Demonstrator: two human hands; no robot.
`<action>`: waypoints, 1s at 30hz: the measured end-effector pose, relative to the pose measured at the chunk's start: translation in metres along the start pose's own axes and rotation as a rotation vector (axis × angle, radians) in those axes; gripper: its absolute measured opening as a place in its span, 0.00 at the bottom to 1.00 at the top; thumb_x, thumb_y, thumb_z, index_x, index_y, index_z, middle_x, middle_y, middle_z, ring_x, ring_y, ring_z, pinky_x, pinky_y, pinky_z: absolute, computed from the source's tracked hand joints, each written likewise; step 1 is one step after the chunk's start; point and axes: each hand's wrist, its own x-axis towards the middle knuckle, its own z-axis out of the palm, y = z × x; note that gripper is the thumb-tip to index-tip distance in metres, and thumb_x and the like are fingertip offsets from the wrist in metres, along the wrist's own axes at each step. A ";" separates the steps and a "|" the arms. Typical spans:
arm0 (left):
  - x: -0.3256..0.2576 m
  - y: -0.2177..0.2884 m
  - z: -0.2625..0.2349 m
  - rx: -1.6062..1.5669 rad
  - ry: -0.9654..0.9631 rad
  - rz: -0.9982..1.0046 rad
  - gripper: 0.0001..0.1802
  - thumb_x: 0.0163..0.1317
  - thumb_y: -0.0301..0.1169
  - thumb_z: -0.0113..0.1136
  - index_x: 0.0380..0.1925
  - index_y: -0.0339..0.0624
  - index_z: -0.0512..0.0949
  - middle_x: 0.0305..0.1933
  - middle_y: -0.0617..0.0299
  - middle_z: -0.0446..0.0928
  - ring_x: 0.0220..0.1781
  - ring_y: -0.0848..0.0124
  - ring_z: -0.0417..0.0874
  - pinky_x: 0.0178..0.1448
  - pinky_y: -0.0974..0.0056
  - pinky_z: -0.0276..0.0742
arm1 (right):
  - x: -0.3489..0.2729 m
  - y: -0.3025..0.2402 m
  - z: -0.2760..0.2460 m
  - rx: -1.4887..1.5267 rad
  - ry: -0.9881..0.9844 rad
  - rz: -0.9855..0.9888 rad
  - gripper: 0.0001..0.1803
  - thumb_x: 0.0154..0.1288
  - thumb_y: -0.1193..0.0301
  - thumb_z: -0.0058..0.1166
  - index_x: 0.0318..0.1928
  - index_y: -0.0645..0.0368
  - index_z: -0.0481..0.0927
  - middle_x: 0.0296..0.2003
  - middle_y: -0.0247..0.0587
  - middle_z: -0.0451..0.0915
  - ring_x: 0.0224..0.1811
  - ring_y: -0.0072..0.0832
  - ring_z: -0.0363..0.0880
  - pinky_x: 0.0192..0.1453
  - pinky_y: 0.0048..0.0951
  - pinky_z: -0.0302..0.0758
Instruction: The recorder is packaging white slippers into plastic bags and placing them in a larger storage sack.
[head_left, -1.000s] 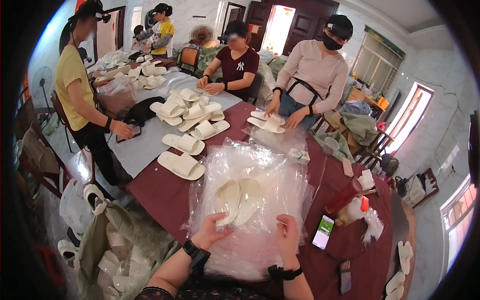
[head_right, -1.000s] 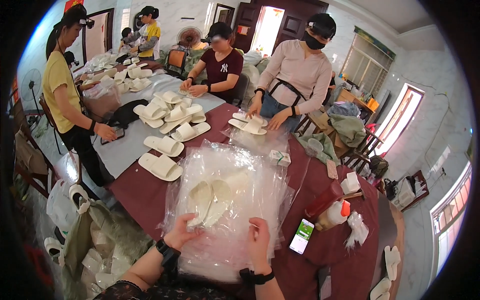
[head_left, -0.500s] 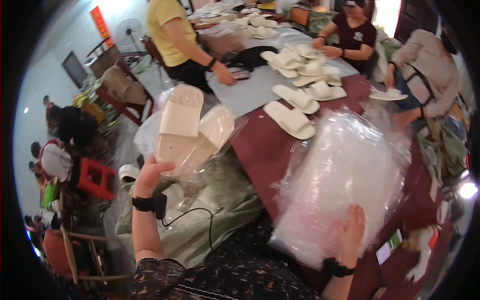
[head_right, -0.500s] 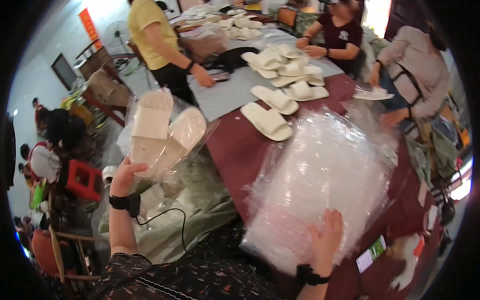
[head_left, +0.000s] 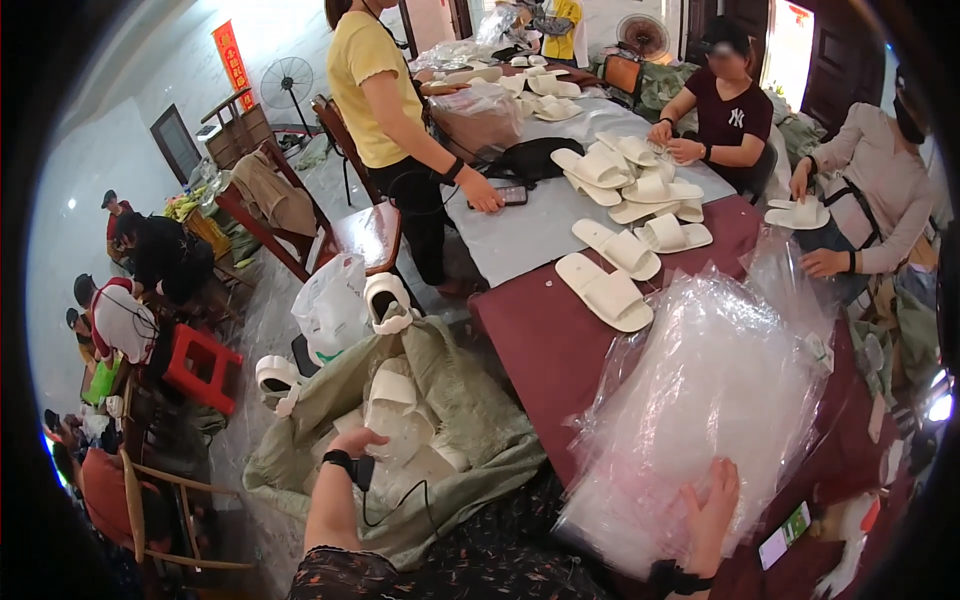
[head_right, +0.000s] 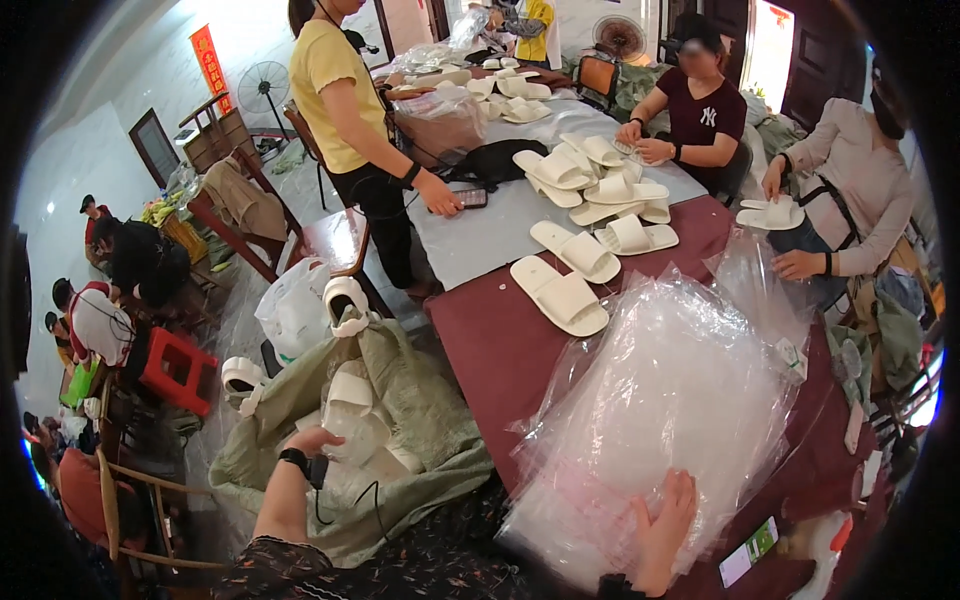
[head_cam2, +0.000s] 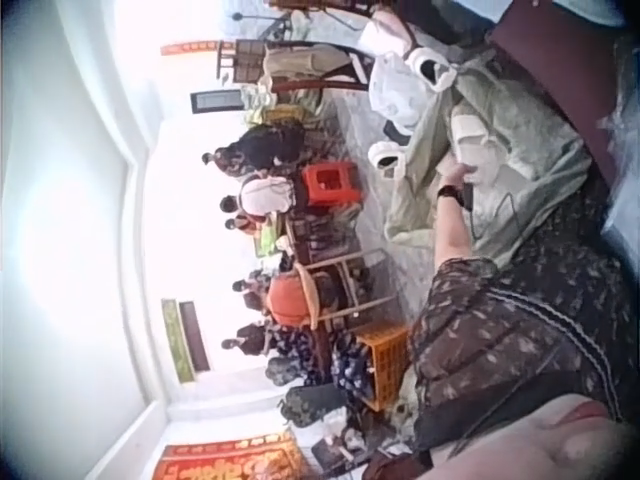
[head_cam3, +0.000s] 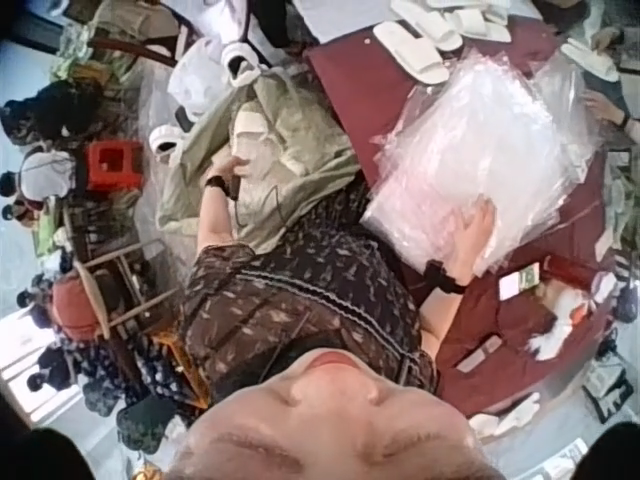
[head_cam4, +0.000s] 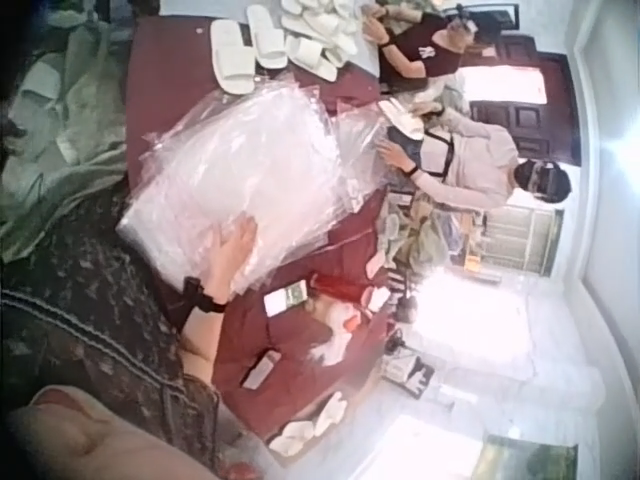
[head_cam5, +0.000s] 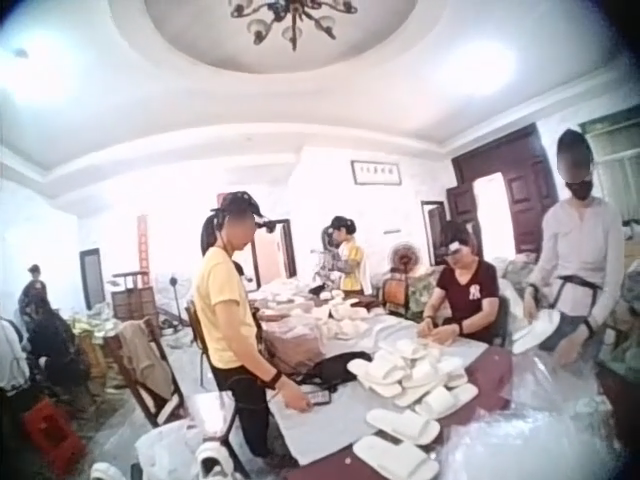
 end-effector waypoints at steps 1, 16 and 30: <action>0.002 0.009 0.004 -0.030 -0.101 0.010 0.26 0.52 0.29 0.73 0.52 0.36 0.78 0.50 0.53 0.81 0.49 0.58 0.82 0.52 0.51 0.78 | -0.003 0.008 -0.001 -0.016 0.010 -0.001 0.39 0.54 0.63 0.66 0.66 0.60 0.70 0.68 0.55 0.64 0.72 0.53 0.57 0.75 0.49 0.54; 0.043 -0.010 0.010 1.032 0.571 -0.020 0.71 0.25 0.72 0.75 0.67 0.35 0.64 0.63 0.52 0.74 0.59 0.60 0.80 0.57 0.59 0.79 | -0.006 0.014 0.009 -0.016 0.076 -0.055 0.39 0.56 0.50 0.65 0.64 0.57 0.72 0.66 0.51 0.66 0.71 0.52 0.59 0.72 0.54 0.56; -0.145 0.270 0.201 0.658 0.269 1.497 0.41 0.51 0.41 0.72 0.62 0.34 0.67 0.62 0.44 0.72 0.64 0.48 0.72 0.65 0.51 0.71 | -0.004 0.017 0.014 -0.024 0.093 -0.065 0.38 0.57 0.51 0.63 0.64 0.57 0.72 0.66 0.51 0.65 0.71 0.52 0.58 0.70 0.57 0.55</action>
